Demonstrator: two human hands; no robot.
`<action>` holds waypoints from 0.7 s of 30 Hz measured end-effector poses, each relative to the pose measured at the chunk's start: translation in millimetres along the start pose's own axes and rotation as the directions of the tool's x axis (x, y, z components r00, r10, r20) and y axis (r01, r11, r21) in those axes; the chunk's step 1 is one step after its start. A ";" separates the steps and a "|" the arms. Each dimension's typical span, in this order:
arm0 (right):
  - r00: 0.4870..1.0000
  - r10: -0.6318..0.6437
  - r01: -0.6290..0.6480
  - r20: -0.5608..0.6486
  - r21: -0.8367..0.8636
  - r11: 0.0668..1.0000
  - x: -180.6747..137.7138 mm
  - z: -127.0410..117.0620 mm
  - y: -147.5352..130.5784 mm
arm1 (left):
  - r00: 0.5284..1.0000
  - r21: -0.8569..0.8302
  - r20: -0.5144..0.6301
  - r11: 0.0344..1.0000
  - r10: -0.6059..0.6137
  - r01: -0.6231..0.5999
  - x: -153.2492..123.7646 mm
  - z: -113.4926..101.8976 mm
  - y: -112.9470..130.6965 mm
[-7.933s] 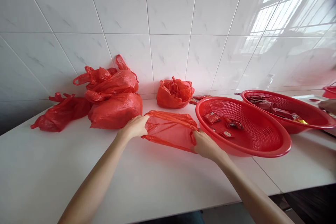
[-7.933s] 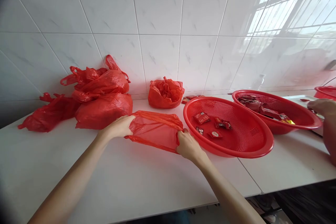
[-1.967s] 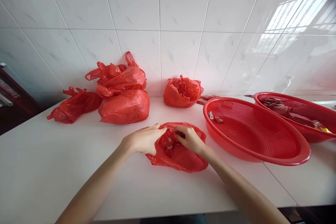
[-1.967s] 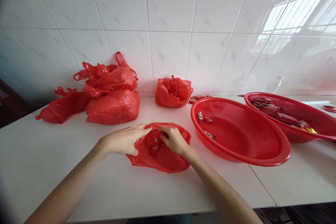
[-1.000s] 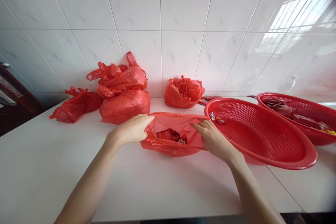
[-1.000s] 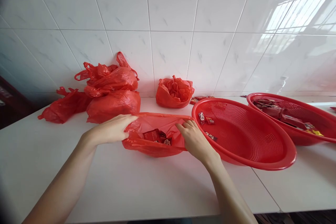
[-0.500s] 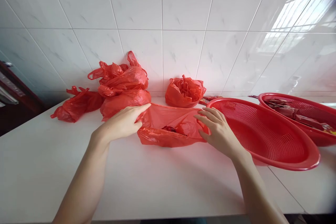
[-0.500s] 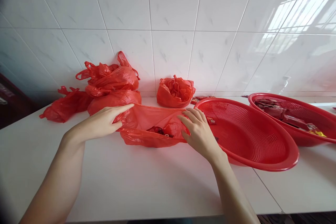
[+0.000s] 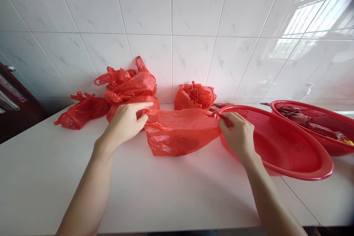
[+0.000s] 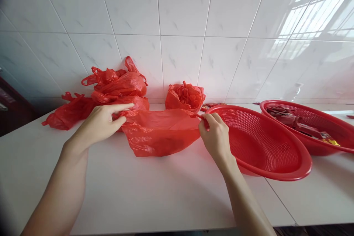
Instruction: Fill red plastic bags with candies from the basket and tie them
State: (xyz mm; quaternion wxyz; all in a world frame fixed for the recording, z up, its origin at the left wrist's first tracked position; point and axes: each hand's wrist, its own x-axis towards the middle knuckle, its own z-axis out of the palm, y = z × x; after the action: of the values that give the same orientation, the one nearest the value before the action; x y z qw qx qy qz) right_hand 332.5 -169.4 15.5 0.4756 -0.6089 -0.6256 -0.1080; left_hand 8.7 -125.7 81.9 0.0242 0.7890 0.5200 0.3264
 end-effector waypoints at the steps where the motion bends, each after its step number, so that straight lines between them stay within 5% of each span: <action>1: 0.999 0.034 -0.034 -0.016 0.051 0.998 3.0 -1.9 -1.8 | 0.999 -0.019 -0.052 1.000 0.001 -0.002 0.8 0.7 -0.5; 5: 0.978 0.208 -0.205 0.033 0.386 0.899 18.2 -11.4 -11.3 | 0.975 -0.057 -0.221 0.998 -0.032 0.020 5.0 3.6 -3.0; 10: 0.966 0.182 -0.255 0.182 0.770 0.585 39.1 -17.6 -22.9 | 0.927 -0.076 -0.371 0.997 -0.057 0.031 9.9 5.1 -5.9; 16: 0.988 0.137 -0.130 0.068 0.848 0.514 48.2 -11.5 -37.2 | 0.900 -0.132 -0.426 0.990 -0.097 0.045 9.6 0.3 -8.0; 21: 0.982 0.068 -0.185 0.174 0.859 0.477 49.1 -9.0 -46.1 | 0.948 -0.578 -0.273 0.816 -0.164 -0.026 9.6 -8.7 -1.5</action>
State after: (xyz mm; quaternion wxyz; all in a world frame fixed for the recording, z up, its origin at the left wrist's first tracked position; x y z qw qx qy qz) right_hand 306.3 -154.3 76.4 0.6877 -0.3340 -0.5736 0.2942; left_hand 5.1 -119.6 92.9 0.1908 0.6637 0.4230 0.5866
